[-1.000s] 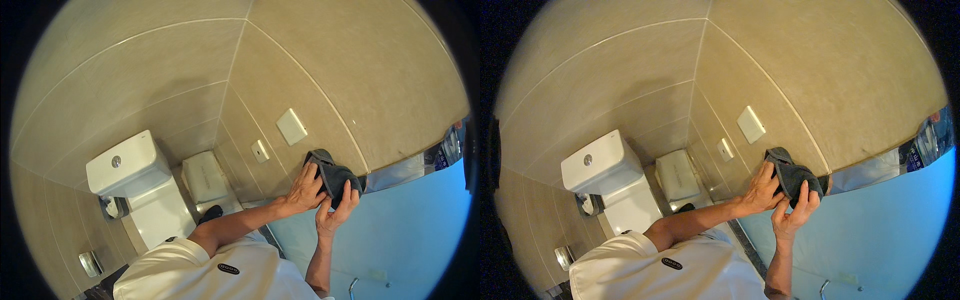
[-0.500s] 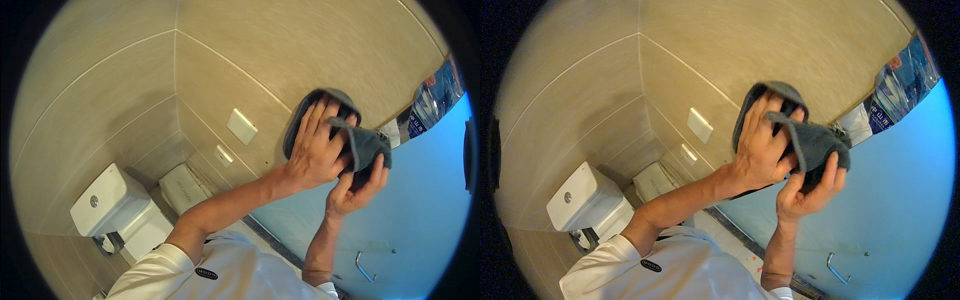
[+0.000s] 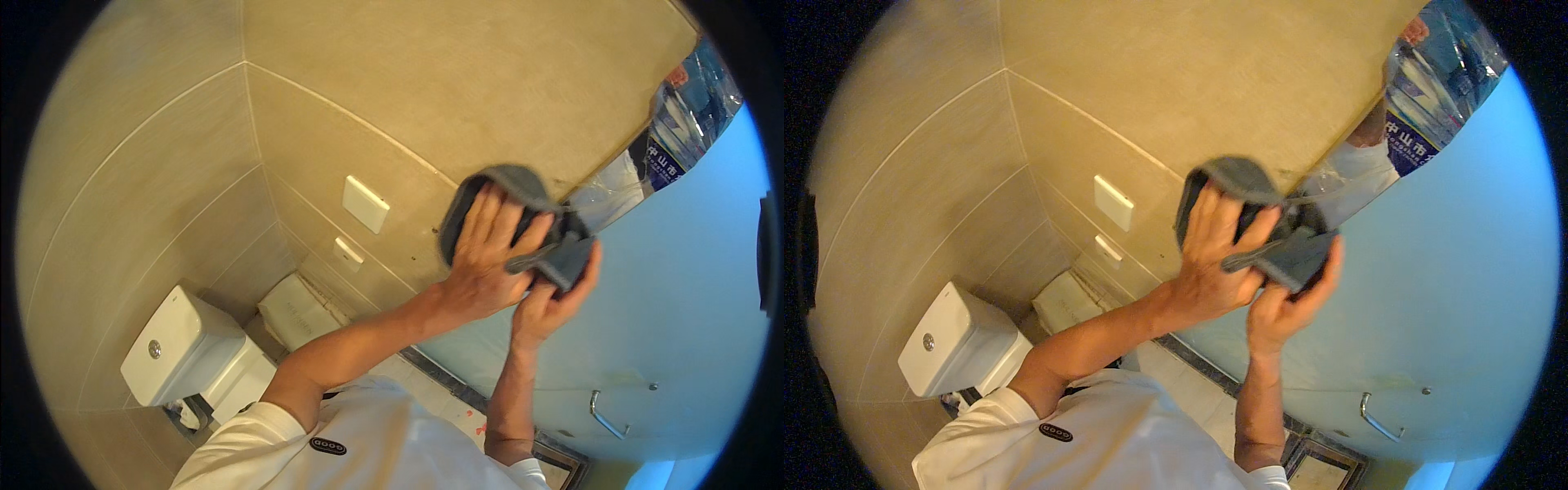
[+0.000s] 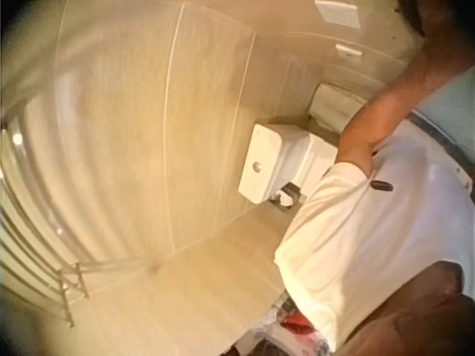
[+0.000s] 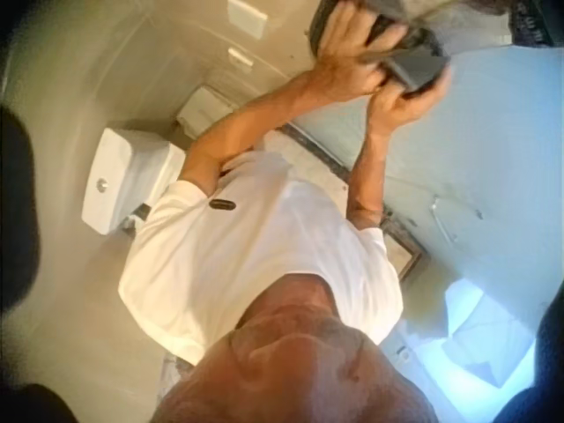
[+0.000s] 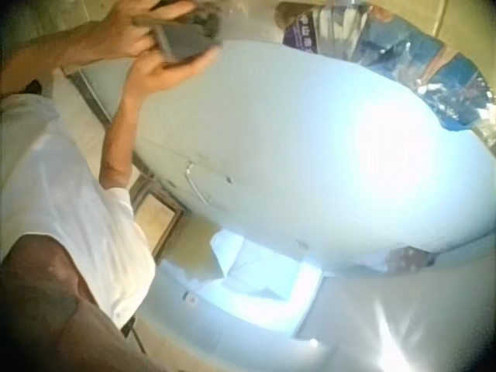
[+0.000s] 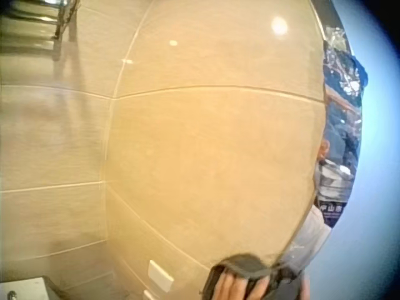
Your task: The person retrieves a dark cloth from a red bag, wets it at the sink, and wipes the bathroom walls, toilet tank, and shower door. The person uses the cloth to clean multiple surfaces in the bathroom.
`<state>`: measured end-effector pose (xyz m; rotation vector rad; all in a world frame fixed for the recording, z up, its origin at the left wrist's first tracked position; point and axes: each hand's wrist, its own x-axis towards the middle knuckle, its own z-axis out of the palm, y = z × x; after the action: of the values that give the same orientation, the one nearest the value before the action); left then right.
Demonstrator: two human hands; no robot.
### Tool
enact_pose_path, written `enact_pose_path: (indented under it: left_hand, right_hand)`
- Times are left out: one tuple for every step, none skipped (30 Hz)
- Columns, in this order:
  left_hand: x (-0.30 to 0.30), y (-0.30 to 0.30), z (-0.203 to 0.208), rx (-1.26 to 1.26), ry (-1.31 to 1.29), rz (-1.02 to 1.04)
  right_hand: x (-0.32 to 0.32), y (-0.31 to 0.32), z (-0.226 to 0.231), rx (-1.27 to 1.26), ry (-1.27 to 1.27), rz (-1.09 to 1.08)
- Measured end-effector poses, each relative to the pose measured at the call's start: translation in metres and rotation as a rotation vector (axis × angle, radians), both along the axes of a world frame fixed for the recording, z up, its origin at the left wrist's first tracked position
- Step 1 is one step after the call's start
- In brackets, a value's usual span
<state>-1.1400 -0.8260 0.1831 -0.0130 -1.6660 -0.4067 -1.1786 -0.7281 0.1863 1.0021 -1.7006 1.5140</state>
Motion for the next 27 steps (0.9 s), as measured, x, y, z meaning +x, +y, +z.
enact_pose_path:
  left_hand:
    - [-0.007,0.003,0.014,-0.012,0.059,0.001]
    - [-0.010,0.003,0.027,-0.023,0.124,0.009]
    - [-0.011,0.005,0.038,-0.021,0.156,-0.015]
    - [-0.015,0.006,0.047,-0.004,0.192,-0.033]
    - [-0.016,0.009,0.052,-0.001,0.202,-0.027]
    - [-0.017,0.010,0.054,0.004,0.212,-0.022]
    - [-0.020,0.011,0.051,-0.005,0.203,-0.024]
    - [-0.020,0.012,0.046,-0.008,0.191,-0.023]
    - [-0.021,0.014,0.038,-0.010,0.179,-0.023]
    - [-0.020,0.013,0.029,-0.018,0.164,-0.017]
    - [-0.020,0.015,0.018,-0.010,0.147,-0.026]
    - [-0.019,0.019,0.008,0.046,0.166,-0.030]
    - [-0.016,0.023,-0.006,0.055,0.104,-0.020]
    - [-0.014,0.026,-0.019,0.064,0.044,-0.013]
    - [-0.016,0.028,-0.032,0.065,0.036,-0.020]
    - [-0.015,0.029,-0.046,0.064,0.023,-0.018]
    - [-0.016,0.032,-0.051,0.067,0.013,-0.031]
    - [-0.018,0.034,-0.053,0.068,0.018,-0.030]
    - [-0.017,0.035,-0.053,0.067,0.017,-0.023]
    - [-0.016,0.035,-0.052,0.066,0.016,-0.015]
    - [-0.015,0.036,-0.050,0.072,0.001,0.029]
    - [-0.012,0.035,-0.043,0.077,0.003,0.057]
    - [-0.012,0.036,-0.035,0.086,0.008,0.071]
    - [-0.013,0.037,-0.027,0.095,0.012,0.085]
    - [-0.013,0.037,-0.018,0.093,0.058,0.086]
    - [-0.014,0.037,-0.015,0.085,0.058,0.102]
    - [-0.014,0.038,-0.015,0.077,0.061,0.117]
  right_hand:
    - [-0.005,0.003,0.013,-0.018,0.007,-0.002]
    - [-0.008,0.001,0.026,-0.034,0.021,0.004]
    - [-0.009,-0.001,0.039,-0.063,0.019,0.044]
    - [-0.012,-0.004,0.047,-0.097,0.010,0.089]
    - [-0.013,-0.006,0.052,-0.110,0.023,0.093]
    - [-0.014,-0.007,0.050,-0.147,-0.003,0.167]
    - [-0.016,-0.008,0.048,-0.184,-0.027,0.238]
    - [-0.017,-0.008,0.046,-0.220,-0.051,0.307]
    - [-0.021,-0.004,0.041,-0.157,-0.019,0.261]
    - [-0.021,-0.004,0.033,-0.119,-0.032,0.262]
    - [-0.022,-0.001,0.022,-0.076,-0.043,0.251]
    - [-0.022,0.002,0.010,-0.033,-0.055,0.240]
    - [-0.023,0.003,-0.006,-0.070,-0.110,0.273]
    - [-0.021,0.007,-0.017,-0.043,-0.142,0.268]
    - [-0.017,0.011,-0.025,-0.016,-0.174,0.263]
    - [-0.016,0.013,-0.034,0.009,-0.211,0.267]
    - [-0.021,0.018,-0.043,0.036,-0.215,0.276]
    - [-0.026,0.023,-0.051,0.064,-0.220,0.285]
    - [-0.024,0.024,-0.052,0.089,-0.230,0.301]
    - [-0.023,0.024,-0.048,0.085,-0.219,0.296]
    - [-0.022,0.023,-0.039,0.081,-0.209,0.292]
    - [-0.018,0.018,-0.027,0.074,-0.201,0.296]
    - [-0.019,0.017,-0.019,0.065,-0.137,0.289]
    - [-0.022,0.016,-0.015,0.038,-0.160,0.320]
    - [-0.026,0.015,-0.012,0.011,-0.182,0.353]
    - [-0.029,0.015,-0.010,-0.015,-0.205,0.385]
    - [-0.032,0.017,-0.014,0.001,-0.168,0.369]
